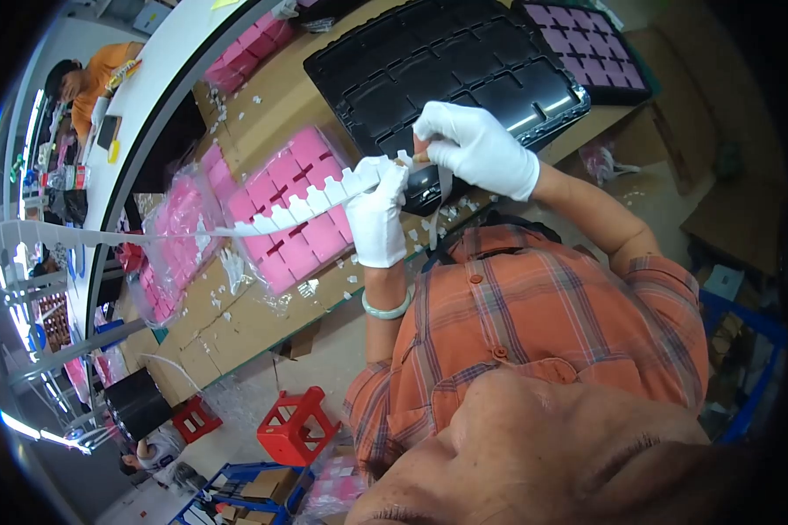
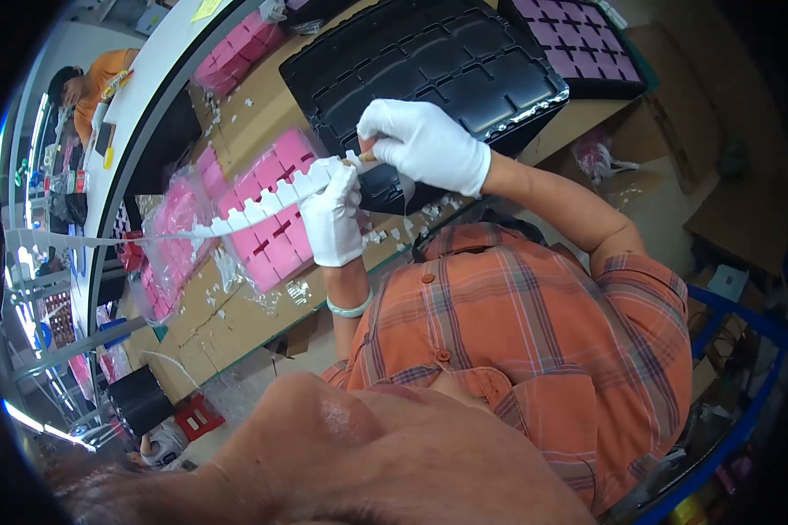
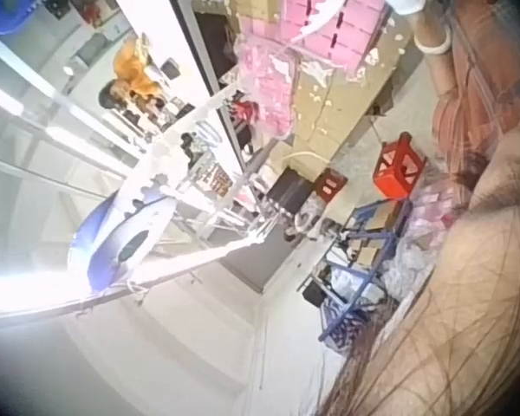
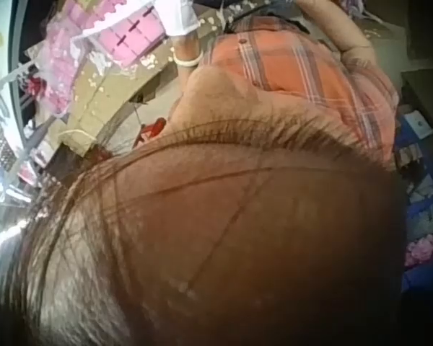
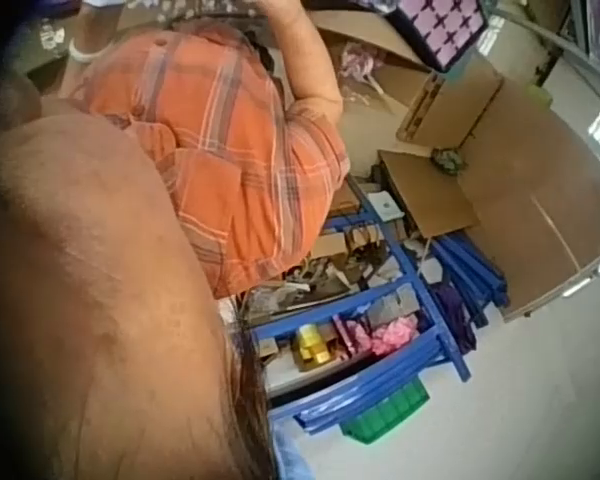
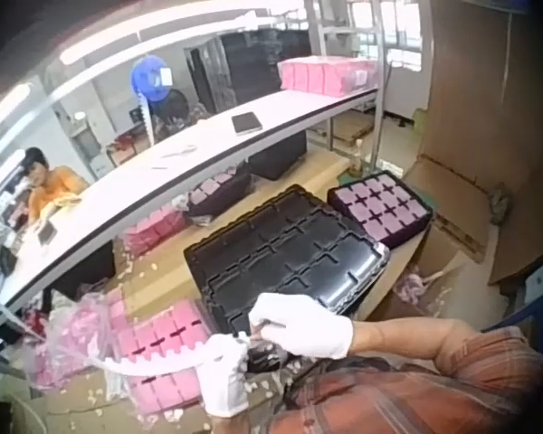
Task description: The person assembles pink grid spacers and white plastic pins into black rectangular trays by hand.
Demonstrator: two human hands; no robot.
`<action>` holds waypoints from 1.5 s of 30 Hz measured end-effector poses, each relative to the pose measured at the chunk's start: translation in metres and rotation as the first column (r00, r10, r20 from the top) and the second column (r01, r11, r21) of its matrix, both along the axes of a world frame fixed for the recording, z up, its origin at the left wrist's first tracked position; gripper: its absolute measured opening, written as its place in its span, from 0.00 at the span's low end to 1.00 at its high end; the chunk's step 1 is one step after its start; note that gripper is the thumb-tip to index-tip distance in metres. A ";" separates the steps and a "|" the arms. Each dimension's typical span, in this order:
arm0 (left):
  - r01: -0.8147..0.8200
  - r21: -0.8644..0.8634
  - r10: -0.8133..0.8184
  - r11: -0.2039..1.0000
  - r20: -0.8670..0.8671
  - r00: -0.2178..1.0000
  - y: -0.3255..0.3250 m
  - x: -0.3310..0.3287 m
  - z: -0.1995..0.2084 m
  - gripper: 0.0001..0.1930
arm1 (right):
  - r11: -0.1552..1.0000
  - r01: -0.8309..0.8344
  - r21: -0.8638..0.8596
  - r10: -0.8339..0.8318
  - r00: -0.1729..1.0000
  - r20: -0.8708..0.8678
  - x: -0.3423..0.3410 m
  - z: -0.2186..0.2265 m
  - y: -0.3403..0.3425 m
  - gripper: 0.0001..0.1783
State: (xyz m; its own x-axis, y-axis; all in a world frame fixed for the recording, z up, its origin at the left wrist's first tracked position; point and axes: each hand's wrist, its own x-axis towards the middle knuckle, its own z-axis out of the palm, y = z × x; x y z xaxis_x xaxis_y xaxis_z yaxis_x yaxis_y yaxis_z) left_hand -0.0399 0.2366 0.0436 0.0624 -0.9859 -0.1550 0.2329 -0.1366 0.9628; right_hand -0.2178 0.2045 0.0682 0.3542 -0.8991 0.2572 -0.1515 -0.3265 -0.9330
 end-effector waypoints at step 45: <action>-0.053 0.077 0.047 0.996 0.077 0.996 0.013 -0.005 -0.004 0.05 | 0.827 0.209 -0.522 -0.554 0.457 -0.696 -0.193 -0.051 -0.066 0.04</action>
State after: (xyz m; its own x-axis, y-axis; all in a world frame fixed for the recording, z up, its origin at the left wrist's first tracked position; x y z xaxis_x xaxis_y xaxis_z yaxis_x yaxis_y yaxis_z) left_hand -0.0453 0.2497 0.0396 0.1259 -0.9662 -0.2249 0.1686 -0.2026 0.9646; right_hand -0.4109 0.1386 0.0171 0.1964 -0.9161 0.3496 -0.9442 -0.2729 -0.1846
